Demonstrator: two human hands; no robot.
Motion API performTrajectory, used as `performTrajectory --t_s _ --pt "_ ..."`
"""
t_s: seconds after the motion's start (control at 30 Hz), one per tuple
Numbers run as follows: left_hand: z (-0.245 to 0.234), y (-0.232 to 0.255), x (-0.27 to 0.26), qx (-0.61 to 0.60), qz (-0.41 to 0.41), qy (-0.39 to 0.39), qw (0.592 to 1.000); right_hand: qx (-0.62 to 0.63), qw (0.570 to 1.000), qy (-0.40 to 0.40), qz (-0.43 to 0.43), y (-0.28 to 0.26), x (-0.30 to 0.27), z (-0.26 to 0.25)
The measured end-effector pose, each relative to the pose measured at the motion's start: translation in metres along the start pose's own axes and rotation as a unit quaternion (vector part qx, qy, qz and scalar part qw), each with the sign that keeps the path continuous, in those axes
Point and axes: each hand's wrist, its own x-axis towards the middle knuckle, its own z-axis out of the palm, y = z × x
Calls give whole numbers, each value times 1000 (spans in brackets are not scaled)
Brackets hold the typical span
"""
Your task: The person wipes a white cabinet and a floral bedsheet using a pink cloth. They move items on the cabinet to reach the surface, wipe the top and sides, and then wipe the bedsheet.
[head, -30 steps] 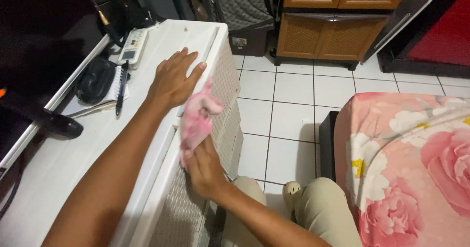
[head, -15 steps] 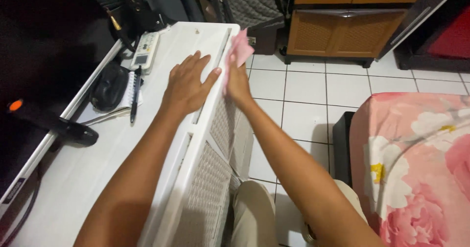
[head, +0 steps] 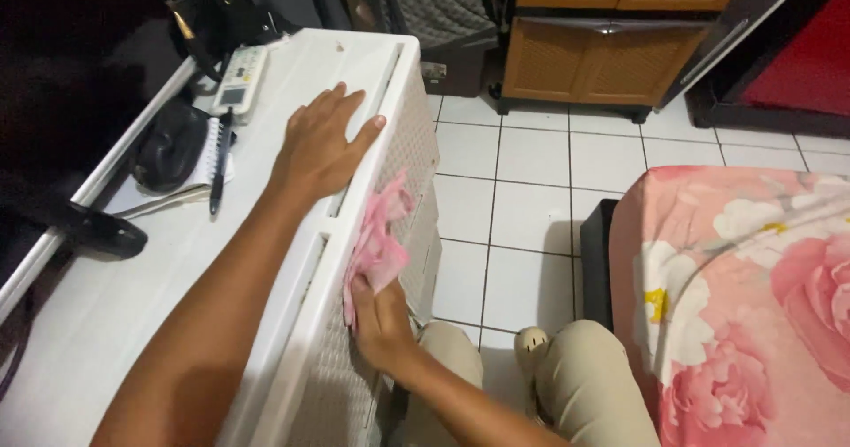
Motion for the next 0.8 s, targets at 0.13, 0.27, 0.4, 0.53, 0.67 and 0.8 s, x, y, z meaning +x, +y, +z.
performTrajectory --t_s 0.13,0.27,0.4,0.53,0.67,0.8 --pt "-8 10 -8 35 -26 -24 999 -2 997 -52 -48 20 34 -12" --pt "-7 7 -4 38 -25 -16 999 -41 999 4 -2 5 109 -28" --pt "-11 9 -3 31 -29 -30 999 -69 994 47 75 14 193 -42" --pt "-13 7 -3 21 -20 -32 999 -44 979 104 170 72 237 -53" --pt "-15 10 -3 13 -11 -32 999 50 958 159 236 68 225 -47" --pt "-13 9 -4 17 -8 -30 999 -20 946 94 311 93 194 -56"
